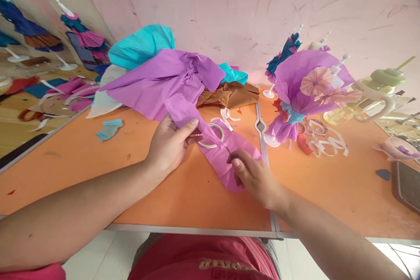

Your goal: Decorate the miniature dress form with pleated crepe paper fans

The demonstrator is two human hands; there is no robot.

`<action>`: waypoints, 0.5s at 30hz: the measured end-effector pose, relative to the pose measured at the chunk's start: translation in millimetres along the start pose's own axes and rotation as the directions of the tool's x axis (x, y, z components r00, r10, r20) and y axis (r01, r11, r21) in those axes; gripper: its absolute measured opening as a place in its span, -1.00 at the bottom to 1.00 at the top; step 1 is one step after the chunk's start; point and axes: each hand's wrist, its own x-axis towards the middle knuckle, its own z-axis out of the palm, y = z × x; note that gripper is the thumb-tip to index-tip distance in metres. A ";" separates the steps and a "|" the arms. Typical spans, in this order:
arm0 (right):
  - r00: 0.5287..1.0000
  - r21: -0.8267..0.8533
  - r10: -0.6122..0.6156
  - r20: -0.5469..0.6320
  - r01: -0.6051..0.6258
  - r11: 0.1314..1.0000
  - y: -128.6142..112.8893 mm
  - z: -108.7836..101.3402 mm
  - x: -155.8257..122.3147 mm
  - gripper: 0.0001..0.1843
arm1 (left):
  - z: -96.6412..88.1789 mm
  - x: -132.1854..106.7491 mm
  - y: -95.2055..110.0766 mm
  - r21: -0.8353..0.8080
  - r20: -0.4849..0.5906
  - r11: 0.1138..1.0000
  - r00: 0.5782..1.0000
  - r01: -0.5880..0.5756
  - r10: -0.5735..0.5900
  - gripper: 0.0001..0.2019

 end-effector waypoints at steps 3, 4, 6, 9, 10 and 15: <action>0.986 -0.028 -0.055 -0.156 0.051 0.998 5.0 -9.0 2.8 -0.47 | -2.7 0.2 -1.0 0.146 0.131 0.981 0.981 0.125 -0.145 -0.72; 0.981 -0.036 -0.061 -0.182 0.056 0.998 6.6 -13.0 3.8 -0.46 | -3.4 -0.2 -1.1 0.196 0.157 0.970 0.971 0.146 -0.178 -0.73; 0.981 -0.054 -0.053 -0.184 0.043 0.998 10.1 -20.8 6.4 -0.41 | -4.3 -1.5 -1.0 0.276 0.199 0.948 0.956 0.158 -0.217 -0.72; 0.981 -0.100 -0.023 -0.194 0.003 0.995 16.1 -28.7 11.2 -0.37 | -4.9 -2.9 0.0 0.310 0.251 0.939 0.940 0.148 -0.231 -0.73; 0.977 -0.102 -0.016 -0.213 -0.006 0.995 17.9 -29.7 12.7 -0.37 | -5.0 -3.1 0.4 0.293 0.247 0.945 0.943 0.148 -0.224 -0.73; 0.986 0.173 -0.013 -0.166 0.042 0.984 19.9 -21.5 12.1 -0.38 | -2.4 -5.7 2.3 0.183 0.250 0.962 0.937 0.201 -0.243 -0.77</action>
